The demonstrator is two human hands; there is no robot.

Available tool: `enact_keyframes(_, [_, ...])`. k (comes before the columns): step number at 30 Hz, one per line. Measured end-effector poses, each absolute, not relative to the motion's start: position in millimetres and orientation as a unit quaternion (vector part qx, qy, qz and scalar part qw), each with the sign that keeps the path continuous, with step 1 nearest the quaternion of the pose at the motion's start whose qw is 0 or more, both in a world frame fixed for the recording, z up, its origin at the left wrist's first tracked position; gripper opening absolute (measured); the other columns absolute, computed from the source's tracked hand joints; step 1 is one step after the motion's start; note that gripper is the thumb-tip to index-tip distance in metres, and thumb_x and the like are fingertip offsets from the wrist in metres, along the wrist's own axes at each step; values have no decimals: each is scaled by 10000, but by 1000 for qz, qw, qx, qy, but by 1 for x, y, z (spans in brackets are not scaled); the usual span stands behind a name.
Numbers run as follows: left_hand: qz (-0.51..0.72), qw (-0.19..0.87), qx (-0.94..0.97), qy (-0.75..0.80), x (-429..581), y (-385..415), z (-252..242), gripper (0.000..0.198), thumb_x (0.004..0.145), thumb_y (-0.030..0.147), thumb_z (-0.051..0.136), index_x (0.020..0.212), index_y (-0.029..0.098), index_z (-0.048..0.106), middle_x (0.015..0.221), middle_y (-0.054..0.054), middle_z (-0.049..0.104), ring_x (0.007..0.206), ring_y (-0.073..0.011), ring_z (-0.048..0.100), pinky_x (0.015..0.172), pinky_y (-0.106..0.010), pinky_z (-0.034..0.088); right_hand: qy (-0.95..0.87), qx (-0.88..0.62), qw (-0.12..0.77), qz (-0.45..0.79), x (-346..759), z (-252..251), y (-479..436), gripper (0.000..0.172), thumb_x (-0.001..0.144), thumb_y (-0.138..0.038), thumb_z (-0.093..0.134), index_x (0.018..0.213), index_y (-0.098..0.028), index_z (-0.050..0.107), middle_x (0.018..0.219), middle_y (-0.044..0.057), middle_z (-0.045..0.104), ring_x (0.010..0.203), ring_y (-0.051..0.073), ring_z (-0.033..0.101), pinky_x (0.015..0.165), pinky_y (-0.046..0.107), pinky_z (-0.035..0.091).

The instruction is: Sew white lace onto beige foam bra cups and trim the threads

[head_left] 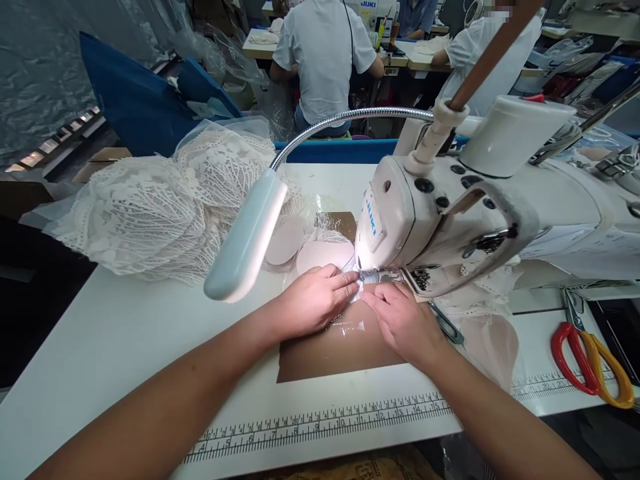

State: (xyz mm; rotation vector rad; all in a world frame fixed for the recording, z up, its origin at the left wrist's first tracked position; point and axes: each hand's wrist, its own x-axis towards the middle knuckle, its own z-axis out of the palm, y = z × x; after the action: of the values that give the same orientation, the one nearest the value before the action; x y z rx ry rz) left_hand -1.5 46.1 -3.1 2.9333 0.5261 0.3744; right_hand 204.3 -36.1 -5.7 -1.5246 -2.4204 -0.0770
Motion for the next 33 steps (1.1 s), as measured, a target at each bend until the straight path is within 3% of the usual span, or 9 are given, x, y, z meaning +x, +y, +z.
enact_keyframes(4, [120,70,974,176,-2,49,-3,357,956,185,399,1262,117,570,1293,-126,574,942,-227,535,778,-348,457,-827,-546,132,-39,204,-8,-32,455,787,-23,480,1173,-208,634,875,75,649,778,203,517,698,305,365])
enact_keyframes(9, [119,55,970,206,0,52,4,318,964,239,395,1164,151,627,1143,-127,626,880,-223,524,720,-332,416,-822,-555,126,-20,206,-13,-30,468,819,-56,483,1238,-217,613,844,75,639,780,200,534,705,293,392])
enact_keyframes(17, [117,35,964,235,0,53,5,334,956,271,407,1222,176,586,1252,-125,575,1128,-293,460,906,-430,373,-815,-558,155,16,208,-12,-33,444,826,-59,465,1196,-239,632,889,55,643,783,169,554,638,262,381])
enact_keyframes(20, [104,18,960,259,-1,51,8,351,947,329,429,1217,159,575,1243,-145,567,1169,-322,441,897,-444,386,-813,-558,162,29,208,-11,-34,437,839,-69,467,1201,-256,627,885,41,647,751,153,561,612,254,372])
enact_keyframes(26, [5,41,943,330,-12,33,35,595,875,602,462,1213,125,569,1057,-153,623,928,-307,564,641,-350,444,-812,-555,177,36,213,-9,-36,361,880,-116,450,1169,-233,632,866,41,653,711,147,576,577,252,367])
enact_keyframes(29, [-12,98,947,307,-18,24,48,618,847,632,486,1192,129,579,935,-112,633,823,-261,584,639,-336,454,-810,-555,190,28,215,-8,-37,352,879,-120,438,1144,-227,643,869,53,662,746,167,588,595,260,383])
enact_keyframes(33, [14,142,961,238,-13,18,47,466,793,525,625,1060,143,636,974,-97,615,860,-243,574,717,-337,473,-812,-552,185,42,215,-4,-37,357,884,-130,437,1168,-235,627,875,56,671,792,188,598,651,276,417])
